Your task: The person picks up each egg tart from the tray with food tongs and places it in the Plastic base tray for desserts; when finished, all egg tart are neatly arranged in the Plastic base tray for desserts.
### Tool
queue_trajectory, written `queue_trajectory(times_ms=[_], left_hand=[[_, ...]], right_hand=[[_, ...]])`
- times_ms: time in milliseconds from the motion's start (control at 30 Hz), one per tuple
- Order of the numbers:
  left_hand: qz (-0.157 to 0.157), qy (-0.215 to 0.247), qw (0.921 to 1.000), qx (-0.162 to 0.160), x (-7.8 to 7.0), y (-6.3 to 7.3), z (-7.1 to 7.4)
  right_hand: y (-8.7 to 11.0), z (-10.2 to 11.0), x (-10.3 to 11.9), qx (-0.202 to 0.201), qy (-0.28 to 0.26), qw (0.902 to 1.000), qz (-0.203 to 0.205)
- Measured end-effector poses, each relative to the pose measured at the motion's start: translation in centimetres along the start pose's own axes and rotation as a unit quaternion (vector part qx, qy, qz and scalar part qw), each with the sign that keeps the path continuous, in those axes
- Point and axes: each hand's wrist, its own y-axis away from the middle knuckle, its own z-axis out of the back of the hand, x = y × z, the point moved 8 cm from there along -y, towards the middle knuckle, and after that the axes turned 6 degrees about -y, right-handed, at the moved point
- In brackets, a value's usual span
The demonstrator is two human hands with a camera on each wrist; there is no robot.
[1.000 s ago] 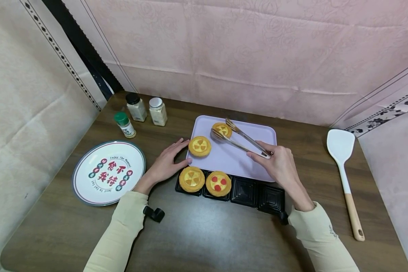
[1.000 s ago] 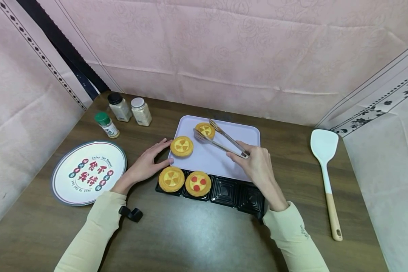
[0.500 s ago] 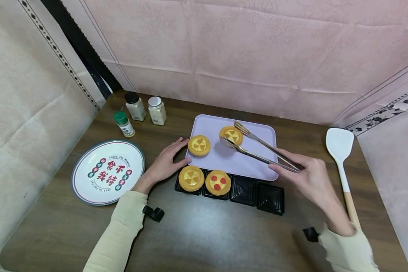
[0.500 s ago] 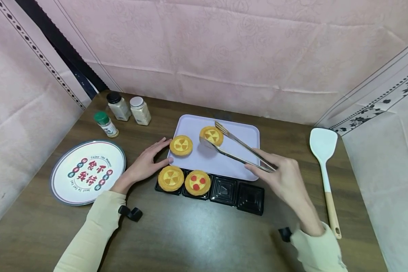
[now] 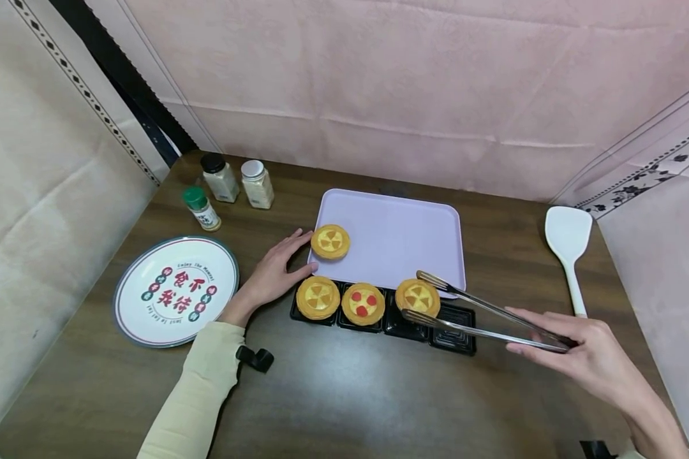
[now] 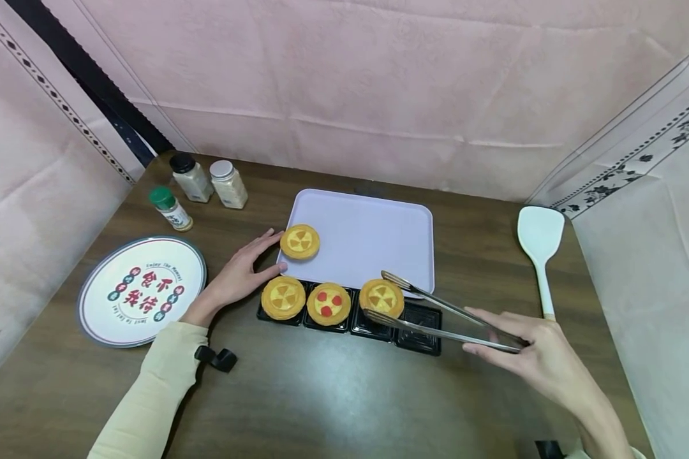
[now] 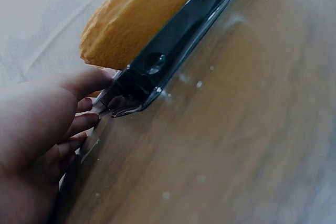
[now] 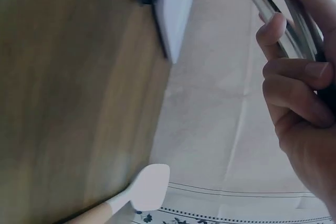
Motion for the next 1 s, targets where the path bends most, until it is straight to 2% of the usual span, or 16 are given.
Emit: queue_trajectory(times_ms=[333, 633, 900, 1000], left_hand=[[-0.002, 0.003, 1.0, -0.001, 0.1, 0.0, 0.0], [0.005, 0.001, 1.0, 0.004, 0.1, 0.0, 0.0], [0.002, -0.001, 1.0, 0.0, 0.1, 0.0, 0.1], [-0.002, -0.003, 1.0, -0.003, 0.1, 0.0, 0.0]], right_hand=[[0.1, -1.6, -0.3, 0.027, -0.034, 0.9988, 0.024], [0.0, -2.1, -0.5, 0.031, -0.028, 0.9986, 0.031], [-0.1, -2.2, -0.6, 0.036, -0.014, 0.9992, 0.013], [-0.1, -1.8, -0.4, 0.025, -0.015, 0.9995, 0.013]])
